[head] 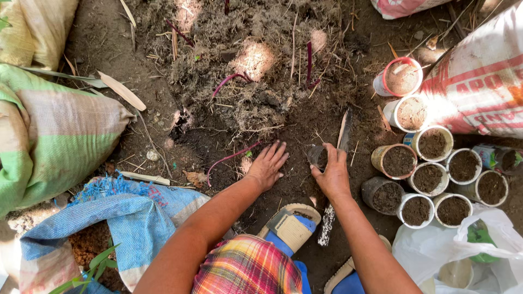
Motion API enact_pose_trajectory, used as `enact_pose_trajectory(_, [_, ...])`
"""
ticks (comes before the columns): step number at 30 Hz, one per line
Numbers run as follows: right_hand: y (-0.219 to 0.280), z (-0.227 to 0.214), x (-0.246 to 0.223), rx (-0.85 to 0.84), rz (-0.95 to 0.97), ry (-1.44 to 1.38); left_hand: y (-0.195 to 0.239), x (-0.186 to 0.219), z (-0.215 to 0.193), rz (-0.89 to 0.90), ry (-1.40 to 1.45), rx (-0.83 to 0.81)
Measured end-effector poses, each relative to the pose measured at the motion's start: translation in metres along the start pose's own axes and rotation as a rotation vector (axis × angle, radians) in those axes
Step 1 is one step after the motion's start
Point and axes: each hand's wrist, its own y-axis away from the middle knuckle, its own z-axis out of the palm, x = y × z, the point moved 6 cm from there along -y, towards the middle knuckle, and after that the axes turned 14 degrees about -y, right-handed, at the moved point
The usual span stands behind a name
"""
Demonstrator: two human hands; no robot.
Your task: The person fills small cups with soil using a large knife and then places plant cuttings into the soil.
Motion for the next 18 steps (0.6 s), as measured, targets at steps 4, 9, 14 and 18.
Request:
enact_pose_trajectory(4, [0.000,0.000,0.008,-0.017,-0.056,-0.045,0.032,0.001,0.009,-0.007,0.217,-0.083])
enact_pose_trajectory(9, [0.015,-0.001,0.007,-0.063,-0.099,-0.050,0.068,0.005,0.012,-0.121,0.315,-0.094])
enact_pose_trajectory(14, [0.040,0.021,-0.019,-0.067,-0.343,-0.001,0.085,0.015,0.017,-0.235,0.532,0.068])
enact_pose_trajectory(18, [0.039,0.009,-0.043,-0.054,-0.422,0.027,0.083,0.019,0.023,-0.254,0.551,0.080])
